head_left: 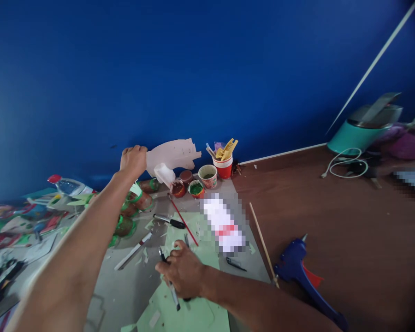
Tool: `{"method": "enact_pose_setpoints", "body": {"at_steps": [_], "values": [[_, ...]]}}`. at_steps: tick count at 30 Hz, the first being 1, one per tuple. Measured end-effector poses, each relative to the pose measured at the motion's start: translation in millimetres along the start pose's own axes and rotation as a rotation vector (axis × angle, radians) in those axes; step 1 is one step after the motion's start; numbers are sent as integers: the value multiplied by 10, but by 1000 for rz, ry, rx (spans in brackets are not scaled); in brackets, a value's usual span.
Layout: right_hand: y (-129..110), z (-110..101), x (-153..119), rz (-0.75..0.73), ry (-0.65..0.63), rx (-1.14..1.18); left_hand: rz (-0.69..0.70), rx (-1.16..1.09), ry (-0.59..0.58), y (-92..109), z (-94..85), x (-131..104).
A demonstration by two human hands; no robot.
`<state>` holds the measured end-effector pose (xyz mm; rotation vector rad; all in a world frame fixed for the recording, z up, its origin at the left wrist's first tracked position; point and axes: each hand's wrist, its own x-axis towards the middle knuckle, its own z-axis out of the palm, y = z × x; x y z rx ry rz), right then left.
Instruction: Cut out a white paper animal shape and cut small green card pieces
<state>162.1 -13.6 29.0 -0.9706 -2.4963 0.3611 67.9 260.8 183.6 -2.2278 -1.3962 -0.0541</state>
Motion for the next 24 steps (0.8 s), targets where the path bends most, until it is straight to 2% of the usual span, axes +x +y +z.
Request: {"method": "enact_pose_setpoints", "body": {"at_steps": [3, 6, 8, 10, 13, 14, 16, 18, 20, 24], "values": [[-1, 10, -11, -11, 34, 14, 43, -22, 105, -5, -136, -59], [13, 36, -17, -6, 112, 81, 9, -126, 281, 82, -379, -349], [35, 57, -12, 35, 206, 161, 2, -225, 372, 164, -522, -743], [70, 72, 0, 112, 319, 240, 9, -312, 502, 256, -589, -1286], [131, 73, 17, 240, 445, 320, 104, -459, 658, 428, -531, -2197], [150, 67, 19, 301, 502, 356, 141, -529, 636, 497, -484, -2473], [176, 50, 18, 417, 597, 443, 261, -654, 471, 640, -378, -2922], [188, 34, 11, 487, 649, 532, 335, -706, 308, 771, -278, -3219], [188, 30, 1, 508, 650, 606, 334, -711, 193, 874, -190, -3394], [181, 54, -24, 532, 612, 671, 343, -639, 135, 1020, -46, -3545]]}}
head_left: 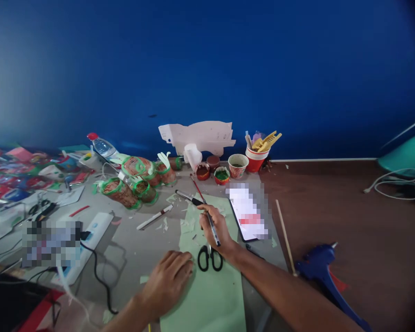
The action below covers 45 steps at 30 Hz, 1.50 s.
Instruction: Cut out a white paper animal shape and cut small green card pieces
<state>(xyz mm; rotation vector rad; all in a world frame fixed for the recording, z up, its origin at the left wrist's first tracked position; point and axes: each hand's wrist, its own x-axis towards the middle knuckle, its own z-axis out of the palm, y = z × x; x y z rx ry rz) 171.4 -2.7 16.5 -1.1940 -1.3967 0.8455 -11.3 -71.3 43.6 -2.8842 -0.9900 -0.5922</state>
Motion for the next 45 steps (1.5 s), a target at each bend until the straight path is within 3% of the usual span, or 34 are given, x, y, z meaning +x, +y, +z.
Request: {"method": "enact_pose_setpoints", "body": {"at_steps": [3, 10, 16, 21, 25, 30, 37, 41, 45], "values": [[16, 2, -11, 10, -27, 8, 18, 31, -62, 43, 95, 21], [-5, -25, -23, 70, -66, 157, 164, -28, -211, 228, 160, 314], [-56, -84, 1, 19, -91, 18, 76, -18, -252, 367, 302, 333], [-104, -54, 16, 10, -210, -122, -1, 9, -290, 456, 458, 214], [-73, -12, -14, 37, -260, -172, 20, 14, -345, 512, 493, 195], [-63, -16, -6, 43, -230, -185, 114, -5, -474, 497, 448, 252], [-121, -55, 34, 10, -206, -173, 26, -82, -472, 461, 451, 294], [-135, -58, 37, -10, -223, -159, 62, -114, -507, 435, 456, 317], [-133, -61, 45, -9, -221, -141, 73, -143, -461, 386, 485, 306]]}}
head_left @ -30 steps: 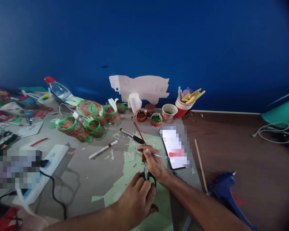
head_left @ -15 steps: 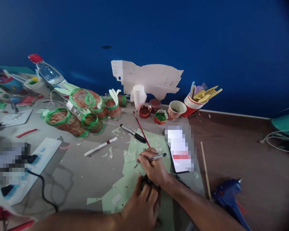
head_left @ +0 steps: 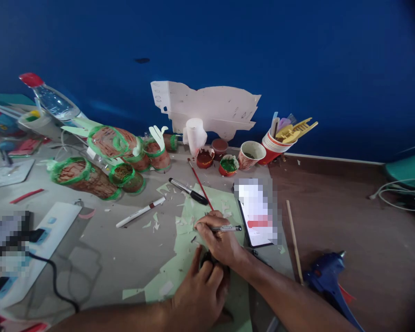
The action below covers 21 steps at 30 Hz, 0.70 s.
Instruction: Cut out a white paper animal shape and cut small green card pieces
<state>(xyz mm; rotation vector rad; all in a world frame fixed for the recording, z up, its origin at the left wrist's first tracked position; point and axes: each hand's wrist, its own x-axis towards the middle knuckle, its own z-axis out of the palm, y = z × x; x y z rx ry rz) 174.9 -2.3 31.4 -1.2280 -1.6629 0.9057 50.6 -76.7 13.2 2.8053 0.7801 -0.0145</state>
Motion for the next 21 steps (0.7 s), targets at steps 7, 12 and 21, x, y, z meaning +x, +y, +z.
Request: {"method": "enact_pose_setpoints", "body": {"at_steps": [7, 12, 21], "values": [[14, -1, 0, -18, 13, 27, -36, -22, 221, -104, -63, 29], [6, -6, 2, -13, 11, 31, -51, -39, 229, -127, -87, 54], [23, 1, 1, -4, 16, 10, -74, 52, 189, -56, -43, 10]]}}
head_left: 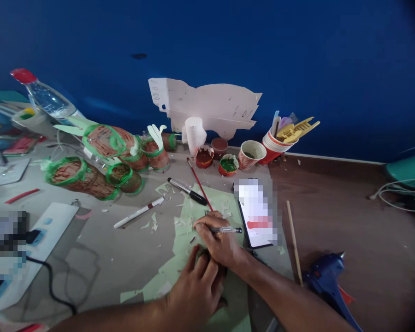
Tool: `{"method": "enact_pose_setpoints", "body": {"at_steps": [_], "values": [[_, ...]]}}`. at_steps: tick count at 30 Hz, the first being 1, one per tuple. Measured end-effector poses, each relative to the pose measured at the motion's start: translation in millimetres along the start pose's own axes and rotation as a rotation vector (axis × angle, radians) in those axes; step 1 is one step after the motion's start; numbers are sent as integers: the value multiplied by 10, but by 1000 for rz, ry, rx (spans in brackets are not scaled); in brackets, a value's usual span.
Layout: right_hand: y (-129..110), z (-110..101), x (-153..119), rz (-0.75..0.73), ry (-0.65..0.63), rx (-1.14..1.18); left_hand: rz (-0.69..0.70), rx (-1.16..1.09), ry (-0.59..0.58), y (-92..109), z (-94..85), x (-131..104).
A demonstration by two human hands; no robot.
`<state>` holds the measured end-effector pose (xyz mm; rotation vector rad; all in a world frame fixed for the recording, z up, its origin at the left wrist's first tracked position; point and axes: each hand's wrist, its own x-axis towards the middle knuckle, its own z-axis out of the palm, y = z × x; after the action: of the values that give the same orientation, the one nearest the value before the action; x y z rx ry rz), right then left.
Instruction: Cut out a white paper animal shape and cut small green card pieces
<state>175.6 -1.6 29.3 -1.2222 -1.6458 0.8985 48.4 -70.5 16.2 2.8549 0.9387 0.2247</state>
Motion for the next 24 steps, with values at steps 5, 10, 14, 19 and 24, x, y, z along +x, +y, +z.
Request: {"method": "enact_pose_setpoints", "body": {"at_steps": [5, 10, 14, 19, 24], "values": [[-7, 1, 3, -15, -19, -31, -26, 11, 61, 32, -24, -27], [3, -14, 11, 11, 6, -16, -53, -158, 55, -123, -165, 79], [19, -29, 18, 57, 70, 6, -154, -139, 19, -280, -277, 136], [31, -18, 19, 41, 99, 15, -220, -56, -81, -320, -356, -86], [51, 2, 12, 2, 106, 0, -236, 73, -140, -258, -353, -327]]}}
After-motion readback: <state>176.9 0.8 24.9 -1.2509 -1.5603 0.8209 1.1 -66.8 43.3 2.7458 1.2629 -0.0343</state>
